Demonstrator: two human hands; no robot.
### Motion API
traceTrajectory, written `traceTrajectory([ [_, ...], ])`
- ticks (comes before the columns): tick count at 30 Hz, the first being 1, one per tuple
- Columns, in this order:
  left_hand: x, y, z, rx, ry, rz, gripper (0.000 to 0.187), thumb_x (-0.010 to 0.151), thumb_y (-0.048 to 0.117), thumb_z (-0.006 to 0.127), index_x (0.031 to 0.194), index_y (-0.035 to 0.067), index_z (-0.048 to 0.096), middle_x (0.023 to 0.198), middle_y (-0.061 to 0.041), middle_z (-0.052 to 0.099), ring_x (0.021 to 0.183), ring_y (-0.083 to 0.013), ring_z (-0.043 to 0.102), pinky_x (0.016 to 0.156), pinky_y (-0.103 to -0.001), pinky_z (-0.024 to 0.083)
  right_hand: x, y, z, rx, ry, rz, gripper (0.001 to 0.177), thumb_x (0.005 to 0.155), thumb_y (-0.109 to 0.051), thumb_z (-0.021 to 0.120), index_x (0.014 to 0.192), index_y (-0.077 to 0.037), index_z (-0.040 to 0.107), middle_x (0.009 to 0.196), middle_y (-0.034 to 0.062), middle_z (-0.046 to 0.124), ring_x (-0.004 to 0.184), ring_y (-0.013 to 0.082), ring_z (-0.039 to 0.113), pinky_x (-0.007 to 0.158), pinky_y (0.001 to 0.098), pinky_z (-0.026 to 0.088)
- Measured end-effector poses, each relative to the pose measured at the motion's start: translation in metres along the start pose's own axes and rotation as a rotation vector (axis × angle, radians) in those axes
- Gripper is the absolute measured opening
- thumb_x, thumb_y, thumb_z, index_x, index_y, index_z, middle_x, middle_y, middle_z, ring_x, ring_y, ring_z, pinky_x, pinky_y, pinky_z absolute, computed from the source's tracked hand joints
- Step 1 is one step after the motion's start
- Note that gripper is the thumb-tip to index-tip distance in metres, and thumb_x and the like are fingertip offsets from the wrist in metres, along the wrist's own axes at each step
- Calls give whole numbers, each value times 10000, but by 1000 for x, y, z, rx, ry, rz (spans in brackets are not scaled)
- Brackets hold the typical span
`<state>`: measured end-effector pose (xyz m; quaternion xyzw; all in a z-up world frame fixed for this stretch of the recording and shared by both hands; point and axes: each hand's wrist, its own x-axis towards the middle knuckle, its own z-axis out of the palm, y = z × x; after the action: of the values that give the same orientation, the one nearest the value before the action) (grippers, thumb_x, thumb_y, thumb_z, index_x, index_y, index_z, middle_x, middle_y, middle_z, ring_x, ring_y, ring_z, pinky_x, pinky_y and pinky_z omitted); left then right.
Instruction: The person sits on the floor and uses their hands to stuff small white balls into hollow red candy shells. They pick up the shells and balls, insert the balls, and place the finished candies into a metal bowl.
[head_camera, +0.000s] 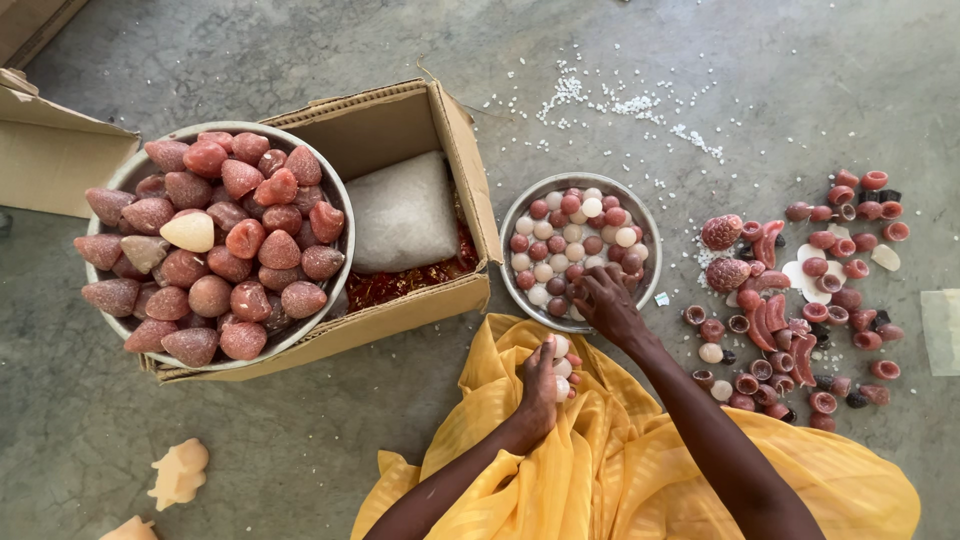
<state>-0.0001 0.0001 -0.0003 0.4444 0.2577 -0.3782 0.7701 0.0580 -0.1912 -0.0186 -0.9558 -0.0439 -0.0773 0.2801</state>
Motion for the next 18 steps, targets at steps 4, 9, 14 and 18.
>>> traceTrajectory([
  [4,0,-1,-1,2,-8,11,461,1030,529,496,1119,87,593,836,-39,668,608,-112,600,480,-258,471,1,2,-3,-20,-12,15,319,775,-155,812,1051,-38,701,1112,102,662,1096,304,567,916,466,456],
  [9,0,1,-3,-18,-1,11,490,1021,547,500,1104,81,628,837,-34,670,608,-108,596,476,-255,467,-1,5,-28,170,148,178,257,832,-114,766,1077,-56,711,1116,76,701,1106,247,640,990,420,520],
  [14,1,-1,-2,7,-13,15,533,1025,572,505,1082,60,640,833,-30,659,596,-106,590,463,-253,468,-28,-23,-58,537,-182,303,388,793,-183,772,1158,-78,692,1101,31,714,988,193,729,884,358,618],
  [18,1,-2,2,25,-7,-49,462,1006,542,542,1070,96,640,843,-30,653,592,-126,606,455,-264,452,-46,-56,-61,360,-205,-78,475,780,-172,846,1206,-41,682,1168,125,683,1076,270,643,902,423,537],
])
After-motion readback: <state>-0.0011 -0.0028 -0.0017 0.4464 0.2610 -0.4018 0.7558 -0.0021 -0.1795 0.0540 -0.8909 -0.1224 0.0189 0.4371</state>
